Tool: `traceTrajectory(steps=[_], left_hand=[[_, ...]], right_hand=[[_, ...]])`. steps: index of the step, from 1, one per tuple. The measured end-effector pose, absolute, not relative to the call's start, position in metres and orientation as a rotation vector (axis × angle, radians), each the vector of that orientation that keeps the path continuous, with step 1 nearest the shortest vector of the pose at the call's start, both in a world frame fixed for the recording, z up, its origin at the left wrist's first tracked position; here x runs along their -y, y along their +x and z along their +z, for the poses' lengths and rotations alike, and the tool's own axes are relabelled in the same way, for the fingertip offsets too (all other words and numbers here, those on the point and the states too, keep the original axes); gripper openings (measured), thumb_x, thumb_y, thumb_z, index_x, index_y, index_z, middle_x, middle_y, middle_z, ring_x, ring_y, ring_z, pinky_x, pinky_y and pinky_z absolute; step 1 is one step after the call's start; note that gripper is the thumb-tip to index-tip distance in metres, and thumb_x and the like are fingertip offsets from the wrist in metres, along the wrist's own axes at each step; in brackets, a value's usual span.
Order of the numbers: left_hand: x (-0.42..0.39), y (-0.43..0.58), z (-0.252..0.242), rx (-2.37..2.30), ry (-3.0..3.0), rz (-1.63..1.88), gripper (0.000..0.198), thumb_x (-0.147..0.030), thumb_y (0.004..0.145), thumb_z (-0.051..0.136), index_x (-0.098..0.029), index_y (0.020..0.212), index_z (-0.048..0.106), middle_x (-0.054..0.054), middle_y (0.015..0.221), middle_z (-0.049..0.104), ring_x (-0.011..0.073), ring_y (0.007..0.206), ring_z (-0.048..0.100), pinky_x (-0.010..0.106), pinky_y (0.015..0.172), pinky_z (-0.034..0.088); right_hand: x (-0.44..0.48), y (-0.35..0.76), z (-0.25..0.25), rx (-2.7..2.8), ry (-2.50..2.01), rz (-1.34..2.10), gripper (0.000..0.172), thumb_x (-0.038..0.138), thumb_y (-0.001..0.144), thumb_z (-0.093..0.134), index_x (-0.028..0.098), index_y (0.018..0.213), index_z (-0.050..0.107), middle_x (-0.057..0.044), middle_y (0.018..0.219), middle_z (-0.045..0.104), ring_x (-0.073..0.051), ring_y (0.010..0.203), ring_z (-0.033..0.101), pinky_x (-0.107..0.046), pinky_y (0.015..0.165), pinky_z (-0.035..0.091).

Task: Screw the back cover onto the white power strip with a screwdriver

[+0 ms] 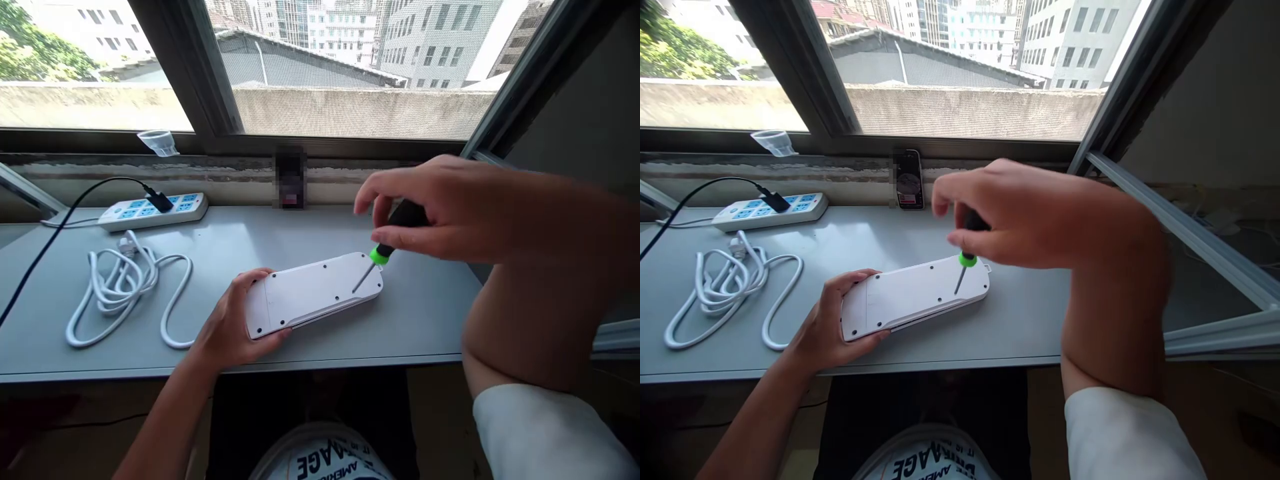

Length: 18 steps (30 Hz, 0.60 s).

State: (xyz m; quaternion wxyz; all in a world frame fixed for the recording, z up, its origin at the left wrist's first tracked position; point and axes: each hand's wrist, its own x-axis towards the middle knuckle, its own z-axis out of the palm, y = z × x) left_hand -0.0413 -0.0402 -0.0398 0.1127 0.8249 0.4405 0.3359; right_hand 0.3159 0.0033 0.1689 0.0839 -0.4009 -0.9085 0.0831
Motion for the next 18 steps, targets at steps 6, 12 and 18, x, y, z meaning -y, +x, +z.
traceTrajectory(steps=[6,12,18], left_hand=[[0.040,-0.042,-0.039,-1.218,2.489,1.042,0.086,-0.038,0.081,0.084,-0.025,0.149,0.034,0.021,0.144,0.059,0.0381,0.129,0.064,0.050,0.101,0.056],[0.038,-0.042,-0.038,-1.328,2.461,0.979,0.084,-0.042,0.081,0.084,-0.025,0.148,0.037,0.019,0.143,0.060,0.0380,0.125,0.066,0.050,0.099,0.056],[0.038,-0.040,-0.036,-1.263,2.509,1.003,0.080,-0.041,0.083,0.083,-0.026,0.146,0.037,0.019,0.142,0.060,0.0368,0.123,0.067,0.048,0.097,0.057]], right_hand=[[-0.008,0.329,0.177,2.536,-1.479,0.099,0.034,0.046,0.100,0.056,0.027,0.126,0.066,-0.007,0.120,0.076,-0.025,0.094,0.070,-0.041,0.075,0.053],[-0.014,0.330,0.176,2.538,-1.515,0.162,0.032,0.049,0.098,0.061,0.029,0.122,0.067,-0.006,0.114,0.077,-0.023,0.086,0.070,-0.041,0.067,0.052],[-0.020,0.332,0.174,2.535,-1.498,0.121,0.031,0.048,0.097,0.062,0.029,0.121,0.068,-0.007,0.113,0.077,-0.023,0.084,0.069,-0.041,0.066,0.050]])
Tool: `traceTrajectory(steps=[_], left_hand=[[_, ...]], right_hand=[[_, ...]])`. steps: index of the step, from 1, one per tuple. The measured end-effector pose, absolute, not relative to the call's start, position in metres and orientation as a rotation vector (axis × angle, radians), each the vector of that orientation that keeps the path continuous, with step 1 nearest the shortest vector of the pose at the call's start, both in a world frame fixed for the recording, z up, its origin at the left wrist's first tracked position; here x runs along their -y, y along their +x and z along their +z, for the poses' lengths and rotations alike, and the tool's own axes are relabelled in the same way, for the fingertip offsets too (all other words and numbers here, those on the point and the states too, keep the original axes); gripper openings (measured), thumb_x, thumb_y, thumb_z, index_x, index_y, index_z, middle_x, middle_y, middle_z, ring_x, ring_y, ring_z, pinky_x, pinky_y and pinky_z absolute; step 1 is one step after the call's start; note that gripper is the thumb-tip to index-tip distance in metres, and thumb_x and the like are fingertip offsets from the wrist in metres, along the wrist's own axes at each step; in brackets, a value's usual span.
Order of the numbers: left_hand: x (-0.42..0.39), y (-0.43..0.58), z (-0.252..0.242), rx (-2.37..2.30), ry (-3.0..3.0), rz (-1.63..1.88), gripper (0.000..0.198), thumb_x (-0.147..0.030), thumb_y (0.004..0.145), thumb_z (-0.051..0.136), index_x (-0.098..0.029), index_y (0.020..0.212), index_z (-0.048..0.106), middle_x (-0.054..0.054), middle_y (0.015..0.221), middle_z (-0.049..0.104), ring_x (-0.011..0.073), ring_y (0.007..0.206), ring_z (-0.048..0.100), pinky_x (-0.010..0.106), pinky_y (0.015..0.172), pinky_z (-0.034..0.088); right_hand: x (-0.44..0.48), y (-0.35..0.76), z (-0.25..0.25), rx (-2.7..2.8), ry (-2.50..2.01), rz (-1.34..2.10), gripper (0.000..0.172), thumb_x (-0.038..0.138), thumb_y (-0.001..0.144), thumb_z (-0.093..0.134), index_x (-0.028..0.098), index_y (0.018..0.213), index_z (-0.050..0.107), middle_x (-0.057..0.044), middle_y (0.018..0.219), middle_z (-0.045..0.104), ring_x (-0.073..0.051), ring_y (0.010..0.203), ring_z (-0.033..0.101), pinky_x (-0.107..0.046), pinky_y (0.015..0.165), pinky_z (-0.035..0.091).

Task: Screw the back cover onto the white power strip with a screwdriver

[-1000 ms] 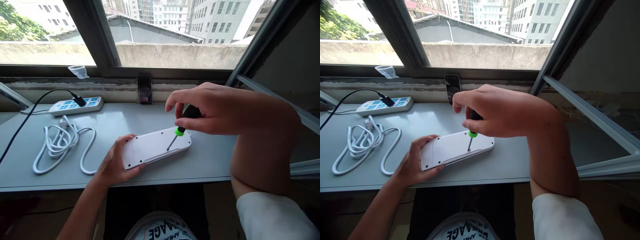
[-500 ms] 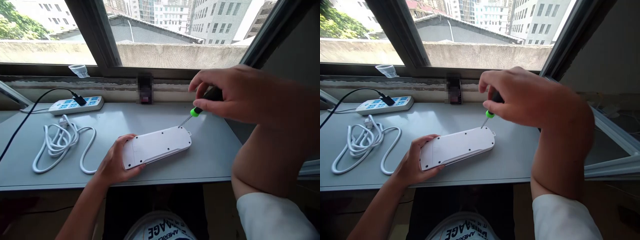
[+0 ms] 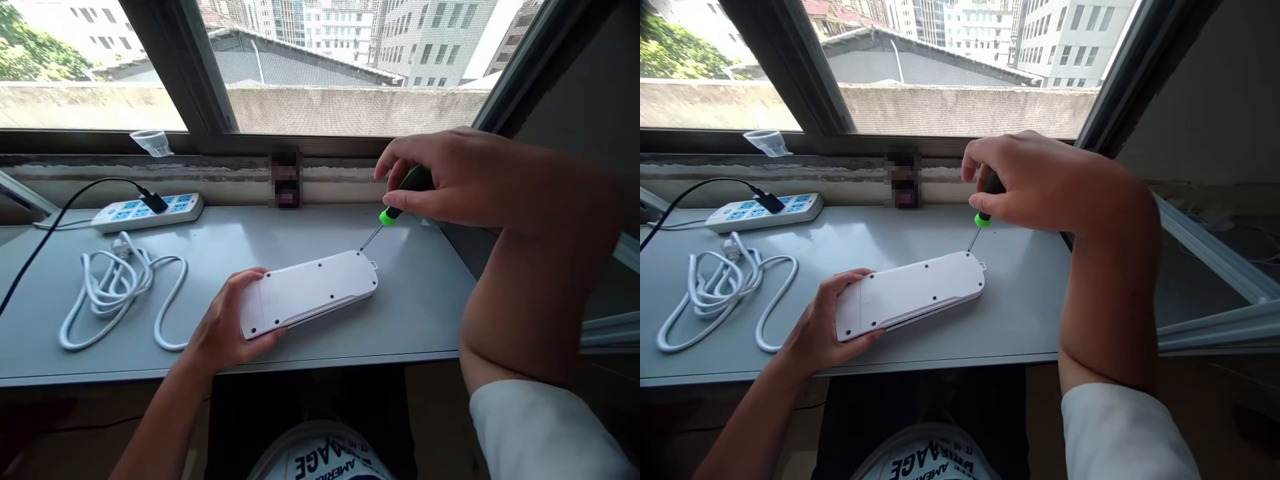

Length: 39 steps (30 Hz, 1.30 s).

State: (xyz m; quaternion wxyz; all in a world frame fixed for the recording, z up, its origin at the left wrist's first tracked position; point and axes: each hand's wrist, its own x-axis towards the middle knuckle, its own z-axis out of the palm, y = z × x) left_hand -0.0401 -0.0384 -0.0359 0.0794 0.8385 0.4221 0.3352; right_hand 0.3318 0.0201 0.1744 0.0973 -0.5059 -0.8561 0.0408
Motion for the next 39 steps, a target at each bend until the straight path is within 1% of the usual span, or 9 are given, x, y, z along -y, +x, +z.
traceTrajectory(steps=[10,21,24,26,28,31,33,35,39], left_hand=[[0.039,-0.043,-0.039,-1.274,2.486,0.993,0.083,-0.041,0.082,0.083,-0.026,0.148,0.036,0.020,0.143,0.059,0.0375,0.125,0.065,0.048,0.097,0.057],[0.038,-0.043,-0.040,-1.249,2.485,1.001,0.083,-0.039,0.083,0.084,-0.025,0.148,0.036,0.021,0.144,0.058,0.0379,0.126,0.065,0.048,0.097,0.056],[0.038,-0.044,-0.040,-1.241,2.487,0.994,0.082,-0.039,0.083,0.083,-0.025,0.148,0.036,0.021,0.144,0.058,0.0377,0.125,0.065,0.049,0.097,0.056],[0.038,-0.045,-0.040,-1.229,2.501,0.988,0.080,-0.040,0.083,0.083,-0.025,0.147,0.037,0.020,0.143,0.059,0.0375,0.124,0.065,0.049,0.097,0.056],[0.038,-0.045,-0.040,-1.223,2.512,0.993,0.079,-0.040,0.083,0.082,-0.025,0.147,0.037,0.020,0.143,0.059,0.0376,0.125,0.065,0.049,0.097,0.056],[0.037,-0.044,-0.039,-1.217,2.518,0.999,0.078,-0.038,0.084,0.082,-0.025,0.147,0.038,0.021,0.143,0.058,0.0377,0.126,0.064,0.049,0.098,0.055],[0.037,-0.044,-0.039,-1.211,2.521,1.007,0.077,-0.038,0.084,0.082,-0.024,0.146,0.038,0.021,0.143,0.059,0.0378,0.126,0.064,0.050,0.098,0.055],[0.038,-0.043,-0.039,-1.202,2.524,1.022,0.076,-0.038,0.085,0.081,-0.023,0.146,0.039,0.021,0.142,0.059,0.0374,0.125,0.065,0.049,0.098,0.055],[0.038,-0.042,-0.039,-1.200,2.521,1.038,0.076,-0.038,0.084,0.081,-0.024,0.146,0.039,0.020,0.142,0.059,0.0363,0.124,0.065,0.048,0.098,0.056]], right_hand=[[-0.037,0.326,0.171,2.544,-1.598,0.247,0.036,0.045,0.094,0.065,0.025,0.123,0.071,-0.006,0.106,0.077,-0.019,0.079,0.066,-0.034,0.063,0.041],[-0.045,0.325,0.167,2.524,-1.683,0.290,0.039,0.049,0.091,0.066,0.028,0.124,0.071,-0.004,0.113,0.076,-0.019,0.081,0.065,-0.034,0.068,0.041],[-0.049,0.317,0.164,2.512,-1.767,0.279,0.037,0.055,0.095,0.060,0.027,0.115,0.072,-0.005,0.098,0.075,-0.019,0.074,0.063,-0.036,0.067,0.041],[-0.051,0.311,0.162,2.458,-1.850,0.211,0.043,0.059,0.101,0.049,0.024,0.105,0.072,-0.006,0.083,0.071,-0.019,0.068,0.060,-0.037,0.065,0.038],[-0.053,0.308,0.160,2.441,-1.847,0.133,0.042,0.055,0.103,0.045,0.023,0.100,0.072,-0.006,0.078,0.068,-0.018,0.066,0.058,-0.037,0.064,0.036],[-0.052,0.310,0.159,2.513,-1.708,0.154,0.027,0.041,0.097,0.054,0.024,0.111,0.071,-0.006,0.098,0.073,-0.019,0.077,0.062,-0.036,0.067,0.040],[-0.050,0.312,0.158,2.555,-1.663,0.233,0.036,0.038,0.090,0.061,0.027,0.123,0.068,-0.006,0.118,0.073,-0.020,0.088,0.066,-0.035,0.070,0.043],[-0.048,0.311,0.158,2.567,-1.689,0.280,0.049,0.041,0.085,0.066,0.029,0.132,0.064,-0.006,0.127,0.072,-0.023,0.096,0.067,-0.036,0.072,0.046],[-0.049,0.300,0.156,2.425,-1.861,0.095,0.047,0.060,0.094,0.056,0.021,0.119,0.066,-0.012,0.103,0.074,-0.029,0.094,0.067,-0.040,0.072,0.043]])
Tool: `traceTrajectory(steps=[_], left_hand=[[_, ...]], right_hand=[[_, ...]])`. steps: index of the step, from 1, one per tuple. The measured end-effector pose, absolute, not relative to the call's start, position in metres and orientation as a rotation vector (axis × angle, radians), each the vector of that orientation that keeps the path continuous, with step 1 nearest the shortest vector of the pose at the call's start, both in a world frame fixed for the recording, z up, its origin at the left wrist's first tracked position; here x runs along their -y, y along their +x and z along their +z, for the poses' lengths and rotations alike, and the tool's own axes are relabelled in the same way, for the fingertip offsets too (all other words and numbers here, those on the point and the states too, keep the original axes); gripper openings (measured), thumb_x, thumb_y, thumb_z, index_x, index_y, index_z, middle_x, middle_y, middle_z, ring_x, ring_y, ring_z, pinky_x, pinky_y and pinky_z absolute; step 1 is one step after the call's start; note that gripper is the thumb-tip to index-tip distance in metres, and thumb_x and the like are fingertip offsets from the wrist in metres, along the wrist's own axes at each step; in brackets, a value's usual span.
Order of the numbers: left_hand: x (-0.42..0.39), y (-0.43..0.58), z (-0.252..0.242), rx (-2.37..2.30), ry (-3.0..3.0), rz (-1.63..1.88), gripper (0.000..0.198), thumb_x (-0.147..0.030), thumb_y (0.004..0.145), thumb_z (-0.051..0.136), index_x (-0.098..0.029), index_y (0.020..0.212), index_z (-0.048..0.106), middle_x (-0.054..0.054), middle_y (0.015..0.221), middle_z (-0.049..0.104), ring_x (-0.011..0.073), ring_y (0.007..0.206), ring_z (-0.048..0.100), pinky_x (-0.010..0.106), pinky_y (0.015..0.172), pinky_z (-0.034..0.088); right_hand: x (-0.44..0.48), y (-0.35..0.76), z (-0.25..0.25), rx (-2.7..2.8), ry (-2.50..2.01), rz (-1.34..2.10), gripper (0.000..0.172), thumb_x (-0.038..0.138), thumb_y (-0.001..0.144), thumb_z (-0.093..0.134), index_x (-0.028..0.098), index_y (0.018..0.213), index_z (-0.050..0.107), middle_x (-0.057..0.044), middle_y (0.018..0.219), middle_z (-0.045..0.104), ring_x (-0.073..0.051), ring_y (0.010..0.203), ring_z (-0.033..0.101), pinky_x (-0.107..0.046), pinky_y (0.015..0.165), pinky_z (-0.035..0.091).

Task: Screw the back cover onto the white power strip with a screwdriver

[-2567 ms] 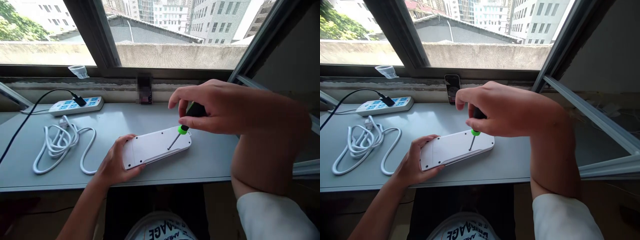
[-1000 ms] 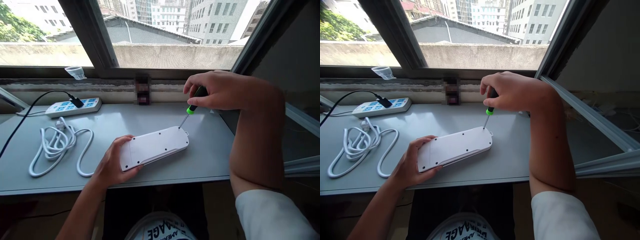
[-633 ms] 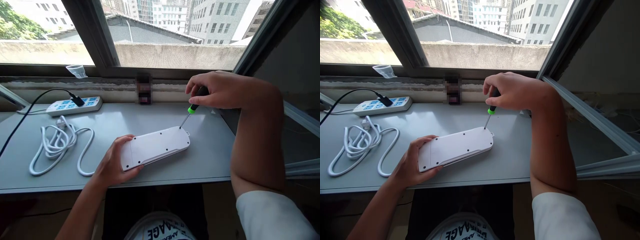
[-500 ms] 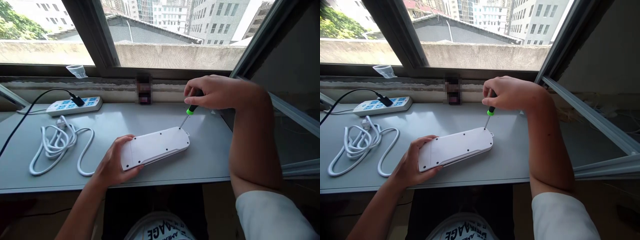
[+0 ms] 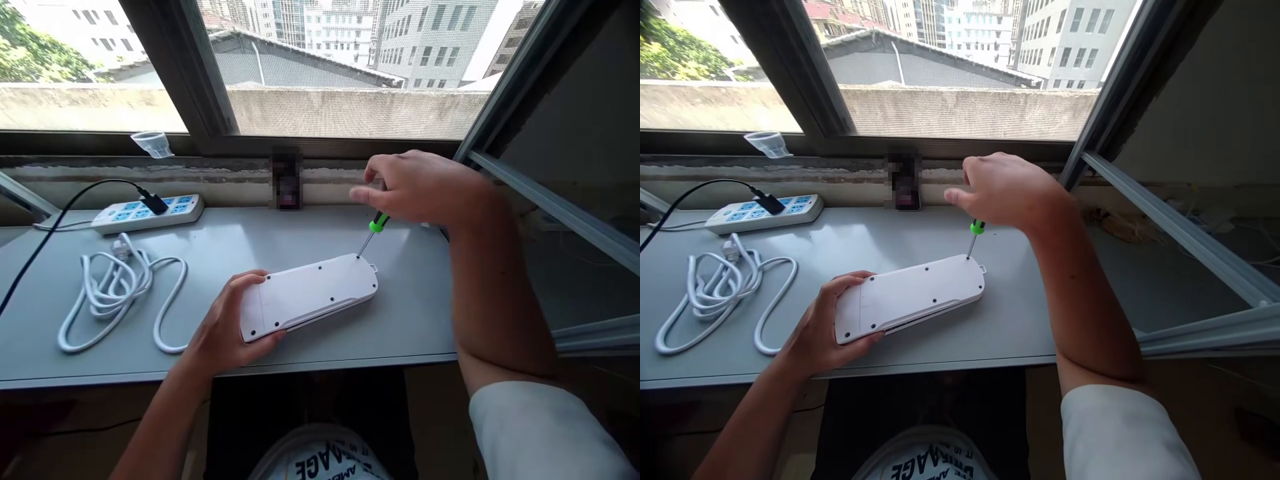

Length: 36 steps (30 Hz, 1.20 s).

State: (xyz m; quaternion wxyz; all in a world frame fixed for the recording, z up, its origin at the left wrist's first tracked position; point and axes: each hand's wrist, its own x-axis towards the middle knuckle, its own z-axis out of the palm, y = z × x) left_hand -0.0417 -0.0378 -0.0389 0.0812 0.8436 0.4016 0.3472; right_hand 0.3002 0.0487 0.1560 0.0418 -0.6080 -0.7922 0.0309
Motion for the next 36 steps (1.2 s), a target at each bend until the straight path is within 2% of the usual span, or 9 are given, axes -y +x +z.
traceTrajectory(steps=[4,8,12,15,20,26,28,32,36], left_hand=[[0.037,-0.043,-0.039,-1.202,2.521,1.036,0.078,-0.038,0.084,0.082,-0.024,0.147,0.038,0.020,0.142,0.060,0.0366,0.125,0.065,0.048,0.099,0.055],[0.037,-0.043,-0.040,-1.200,2.526,1.043,0.078,-0.039,0.083,0.082,-0.024,0.146,0.039,0.020,0.142,0.060,0.0366,0.124,0.066,0.047,0.099,0.056],[0.038,-0.043,-0.040,-1.231,2.508,1.015,0.080,-0.040,0.083,0.083,-0.024,0.147,0.038,0.020,0.143,0.059,0.0368,0.125,0.066,0.047,0.098,0.056],[0.038,-0.043,-0.040,-1.233,2.500,1.015,0.081,-0.039,0.082,0.083,-0.025,0.147,0.038,0.019,0.143,0.060,0.0367,0.124,0.066,0.048,0.098,0.056],[0.038,-0.043,-0.040,-1.223,2.499,1.026,0.080,-0.040,0.082,0.083,-0.025,0.146,0.038,0.019,0.142,0.060,0.0369,0.125,0.066,0.048,0.098,0.056],[0.038,-0.042,-0.040,-1.241,2.489,1.019,0.080,-0.040,0.083,0.083,-0.025,0.147,0.038,0.020,0.142,0.059,0.0372,0.126,0.066,0.049,0.100,0.056],[0.039,-0.042,-0.039,-1.232,2.491,1.021,0.080,-0.038,0.083,0.083,-0.025,0.147,0.037,0.020,0.142,0.059,0.0373,0.126,0.065,0.050,0.100,0.056],[0.039,-0.041,-0.038,-1.186,2.499,1.046,0.080,-0.037,0.083,0.084,-0.025,0.147,0.037,0.021,0.142,0.059,0.0377,0.126,0.065,0.051,0.100,0.056],[0.038,-0.041,-0.037,-1.171,2.498,1.056,0.079,-0.035,0.083,0.083,-0.025,0.146,0.037,0.021,0.143,0.058,0.0376,0.126,0.064,0.051,0.099,0.056]], right_hand=[[-0.050,0.301,0.155,2.481,-1.730,0.141,0.035,0.040,0.092,0.059,0.023,0.121,0.067,-0.010,0.109,0.074,-0.027,0.100,0.067,-0.038,0.074,0.045],[-0.049,0.312,0.154,2.519,-1.671,0.251,0.054,0.039,0.079,0.072,0.029,0.131,0.063,-0.006,0.139,0.066,-0.025,0.105,0.067,-0.038,0.076,0.050],[-0.051,0.307,0.151,2.413,-1.780,0.177,0.046,0.057,0.088,0.066,0.024,0.121,0.063,-0.010,0.120,0.071,-0.027,0.100,0.066,-0.038,0.072,0.047],[-0.054,0.303,0.151,2.423,-1.704,0.178,0.029,0.041,0.095,0.057,0.023,0.116,0.064,-0.009,0.115,0.071,-0.022,0.090,0.063,-0.036,0.071,0.045],[-0.051,0.313,0.154,2.544,-1.579,0.307,0.053,0.038,0.080,0.071,0.032,0.133,0.063,-0.005,0.138,0.064,-0.016,0.078,0.059,-0.034,0.065,0.042],[-0.051,0.308,0.157,2.380,-1.813,0.268,0.039,0.055,0.098,0.052,0.023,0.115,0.067,-0.006,0.079,0.071,-0.021,0.068,0.064,-0.037,0.064,0.041],[-0.049,0.309,0.159,2.433,-1.765,0.299,0.034,0.047,0.097,0.053,0.024,0.119,0.067,-0.006,0.082,0.073,-0.021,0.067,0.064,-0.037,0.065,0.042],[-0.045,0.316,0.163,2.569,-1.603,0.414,0.048,0.044,0.087,0.068,0.031,0.133,0.064,-0.006,0.130,0.073,-0.024,0.091,0.070,-0.035,0.070,0.047],[-0.046,0.316,0.163,2.440,-1.791,0.337,0.047,0.062,0.093,0.060,0.026,0.123,0.067,-0.008,0.092,0.076,-0.024,0.074,0.067,-0.037,0.065,0.044]])
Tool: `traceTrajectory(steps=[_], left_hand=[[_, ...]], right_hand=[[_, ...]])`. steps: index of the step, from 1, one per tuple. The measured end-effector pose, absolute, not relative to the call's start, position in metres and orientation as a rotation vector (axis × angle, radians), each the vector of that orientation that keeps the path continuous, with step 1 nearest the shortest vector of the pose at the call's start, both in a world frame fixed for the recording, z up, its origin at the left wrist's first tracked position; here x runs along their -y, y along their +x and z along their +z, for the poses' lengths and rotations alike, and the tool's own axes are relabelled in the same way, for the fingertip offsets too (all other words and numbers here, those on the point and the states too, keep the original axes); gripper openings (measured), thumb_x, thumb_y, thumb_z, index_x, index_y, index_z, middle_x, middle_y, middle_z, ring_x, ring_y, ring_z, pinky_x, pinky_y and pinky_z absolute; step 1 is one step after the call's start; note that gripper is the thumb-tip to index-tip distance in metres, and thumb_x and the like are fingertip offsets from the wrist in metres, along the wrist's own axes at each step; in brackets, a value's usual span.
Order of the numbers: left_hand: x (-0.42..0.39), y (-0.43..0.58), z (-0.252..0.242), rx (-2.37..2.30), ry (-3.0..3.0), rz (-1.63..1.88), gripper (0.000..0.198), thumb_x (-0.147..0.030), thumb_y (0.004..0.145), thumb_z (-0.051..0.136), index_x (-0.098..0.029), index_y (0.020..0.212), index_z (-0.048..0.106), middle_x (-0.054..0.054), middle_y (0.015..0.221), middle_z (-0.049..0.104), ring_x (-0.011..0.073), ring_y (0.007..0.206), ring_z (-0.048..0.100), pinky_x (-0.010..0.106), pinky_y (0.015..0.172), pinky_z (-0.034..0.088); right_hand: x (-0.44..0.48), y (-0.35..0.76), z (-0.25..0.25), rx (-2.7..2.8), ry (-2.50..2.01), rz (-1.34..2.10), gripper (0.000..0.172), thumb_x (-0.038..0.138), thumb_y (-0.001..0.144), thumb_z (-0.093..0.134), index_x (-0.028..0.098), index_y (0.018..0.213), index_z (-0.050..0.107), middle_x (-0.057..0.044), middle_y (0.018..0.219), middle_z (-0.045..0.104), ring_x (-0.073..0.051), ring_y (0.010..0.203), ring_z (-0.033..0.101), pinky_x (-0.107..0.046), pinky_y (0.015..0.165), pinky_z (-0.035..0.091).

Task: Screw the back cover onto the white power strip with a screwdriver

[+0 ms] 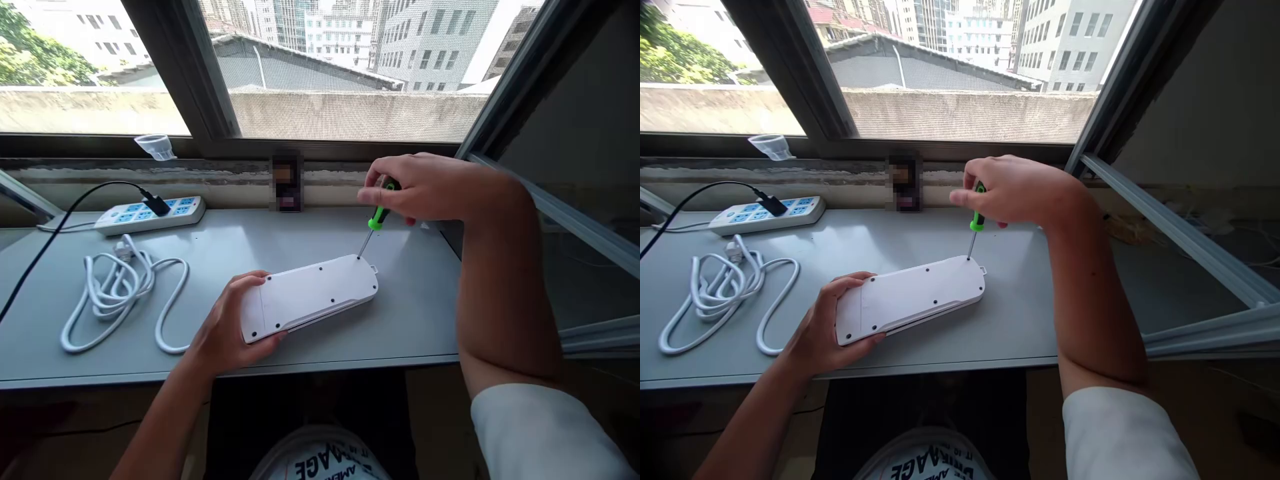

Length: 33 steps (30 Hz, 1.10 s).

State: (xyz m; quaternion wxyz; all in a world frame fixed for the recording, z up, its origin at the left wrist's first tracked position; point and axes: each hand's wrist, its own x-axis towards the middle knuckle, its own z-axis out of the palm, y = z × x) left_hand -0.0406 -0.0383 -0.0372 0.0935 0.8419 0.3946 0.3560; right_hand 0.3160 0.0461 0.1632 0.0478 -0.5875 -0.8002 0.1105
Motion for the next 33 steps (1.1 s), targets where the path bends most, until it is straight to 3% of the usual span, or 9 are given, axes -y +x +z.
traceTrajectory(steps=[2,6,10,12,17,23,25,28,33], left_hand=[[0.038,-0.040,-0.037,-1.172,2.499,1.056,0.078,-0.035,0.083,0.083,-0.025,0.146,0.038,0.021,0.142,0.058,0.0378,0.126,0.064,0.050,0.099,0.056],[0.038,-0.039,-0.036,-1.167,2.501,1.042,0.078,-0.034,0.083,0.084,-0.025,0.145,0.038,0.021,0.143,0.058,0.0377,0.126,0.064,0.049,0.097,0.057],[0.038,-0.039,-0.035,-1.142,2.521,1.067,0.076,-0.034,0.083,0.083,-0.025,0.145,0.039,0.021,0.143,0.057,0.0374,0.127,0.063,0.050,0.099,0.056],[0.038,-0.039,-0.035,-1.140,2.529,1.080,0.075,-0.034,0.083,0.082,-0.025,0.144,0.039,0.021,0.142,0.057,0.0376,0.127,0.063,0.050,0.099,0.057],[0.039,-0.040,-0.034,-1.159,2.523,1.050,0.078,-0.034,0.082,0.083,-0.026,0.145,0.039,0.020,0.144,0.057,0.0377,0.128,0.064,0.049,0.100,0.056],[0.037,-0.039,-0.035,-1.157,2.520,1.064,0.077,-0.034,0.083,0.083,-0.025,0.145,0.039,0.021,0.142,0.058,0.0366,0.126,0.064,0.049,0.099,0.056],[0.038,-0.040,-0.035,-1.161,2.514,1.059,0.077,-0.034,0.082,0.083,-0.025,0.145,0.038,0.020,0.142,0.058,0.0364,0.125,0.064,0.049,0.099,0.056],[0.039,-0.041,-0.035,-1.157,2.515,1.063,0.078,-0.034,0.082,0.083,-0.024,0.145,0.038,0.021,0.142,0.058,0.0364,0.125,0.064,0.048,0.099,0.056],[0.039,-0.041,-0.036,-1.162,2.521,1.067,0.078,-0.034,0.082,0.084,-0.023,0.145,0.038,0.021,0.142,0.058,0.0364,0.126,0.064,0.048,0.100,0.056]], right_hand=[[-0.047,0.315,0.163,2.441,-1.788,0.330,0.040,0.055,0.097,0.054,0.025,0.119,0.069,-0.008,0.085,0.075,-0.023,0.069,0.065,-0.038,0.064,0.042],[-0.043,0.316,0.165,2.545,-1.655,0.391,0.043,0.044,0.089,0.064,0.030,0.129,0.067,-0.007,0.125,0.075,-0.023,0.086,0.069,-0.037,0.070,0.047],[-0.042,0.316,0.166,2.445,-1.771,0.430,0.047,0.060,0.090,0.065,0.028,0.125,0.068,-0.006,0.101,0.078,-0.022,0.076,0.069,-0.037,0.069,0.046],[-0.044,0.317,0.166,2.442,-1.766,0.399,0.040,0.054,0.092,0.063,0.027,0.120,0.070,-0.006,0.096,0.078,-0.022,0.076,0.069,-0.036,0.068,0.046],[-0.044,0.320,0.166,2.617,-1.554,0.443,0.045,0.038,0.083,0.069,0.032,0.127,0.068,-0.004,0.131,0.074,-0.022,0.091,0.070,-0.035,0.070,0.048],[-0.045,0.318,0.165,2.461,-1.805,0.293,0.039,0.055,0.093,0.060,0.025,0.113,0.074,-0.007,0.093,0.077,-0.020,0.067,0.066,-0.038,0.065,0.046],[-0.046,0.321,0.164,2.542,-1.685,0.325,0.035,0.045,0.090,0.063,0.027,0.118,0.074,-0.007,0.111,0.078,-0.021,0.082,0.070,-0.038,0.070,0.048],[-0.045,0.323,0.165,2.583,-1.634,0.370,0.053,0.048,0.082,0.073,0.030,0.132,0.068,-0.007,0.135,0.071,-0.025,0.100,0.070,-0.037,0.075,0.050],[-0.044,0.313,0.165,2.381,-1.913,0.253,0.049,0.063,0.095,0.055,0.022,0.115,0.070,-0.009,0.084,0.074,-0.023,0.068,0.064,-0.039,0.063,0.043]])
